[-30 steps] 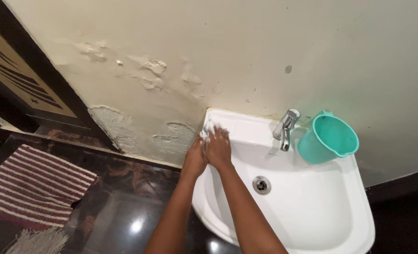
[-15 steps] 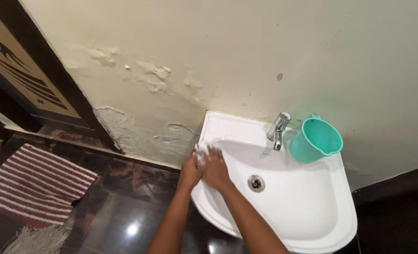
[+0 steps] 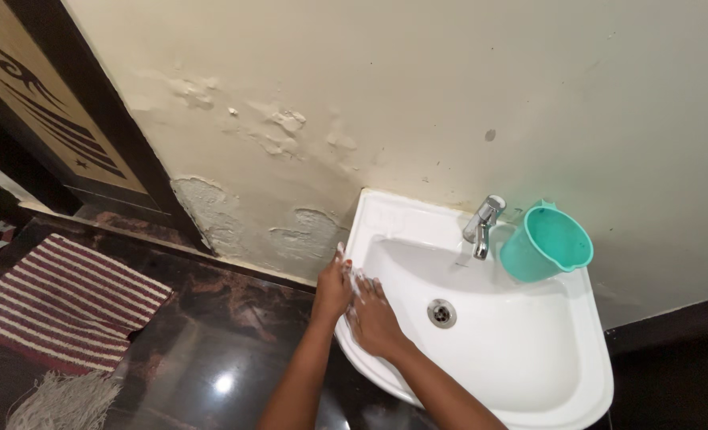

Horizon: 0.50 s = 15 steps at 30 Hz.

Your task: The person scrubs the inside and rim of a white pedestal sink using a cloth. They move a teal plastic jug to access different areas, then rinse the cloth under the running tap and continue wiping the sink surfaces.

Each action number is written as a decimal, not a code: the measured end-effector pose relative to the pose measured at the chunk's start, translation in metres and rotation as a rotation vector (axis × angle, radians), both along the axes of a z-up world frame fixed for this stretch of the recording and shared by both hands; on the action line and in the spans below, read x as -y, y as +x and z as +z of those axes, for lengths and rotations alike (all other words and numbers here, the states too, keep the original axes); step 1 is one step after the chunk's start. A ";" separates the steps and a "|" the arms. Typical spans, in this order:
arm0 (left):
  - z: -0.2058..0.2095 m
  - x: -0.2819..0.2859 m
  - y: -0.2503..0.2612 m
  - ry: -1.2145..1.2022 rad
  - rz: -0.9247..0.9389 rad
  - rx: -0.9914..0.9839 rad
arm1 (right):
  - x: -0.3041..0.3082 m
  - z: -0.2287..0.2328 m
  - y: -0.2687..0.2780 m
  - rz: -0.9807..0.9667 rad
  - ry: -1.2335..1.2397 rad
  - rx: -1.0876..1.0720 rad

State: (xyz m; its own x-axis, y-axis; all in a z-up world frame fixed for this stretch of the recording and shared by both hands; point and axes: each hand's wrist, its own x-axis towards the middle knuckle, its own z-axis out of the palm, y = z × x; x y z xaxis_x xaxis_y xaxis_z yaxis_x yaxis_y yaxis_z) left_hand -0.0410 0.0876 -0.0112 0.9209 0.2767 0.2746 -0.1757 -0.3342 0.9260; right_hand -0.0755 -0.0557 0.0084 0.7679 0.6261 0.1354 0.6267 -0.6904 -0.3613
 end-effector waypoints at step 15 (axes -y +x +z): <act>-0.009 -0.003 0.007 0.125 0.019 0.025 | -0.016 -0.002 0.039 -0.094 -0.073 0.143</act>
State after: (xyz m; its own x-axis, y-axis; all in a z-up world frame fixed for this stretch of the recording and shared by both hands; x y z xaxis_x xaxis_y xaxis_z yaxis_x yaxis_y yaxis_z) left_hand -0.0340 0.0904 -0.0203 0.9083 0.2565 0.3304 -0.1902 -0.4502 0.8724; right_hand -0.0369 -0.0396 0.0068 0.7999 0.5642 0.2044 0.5992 -0.7697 -0.2203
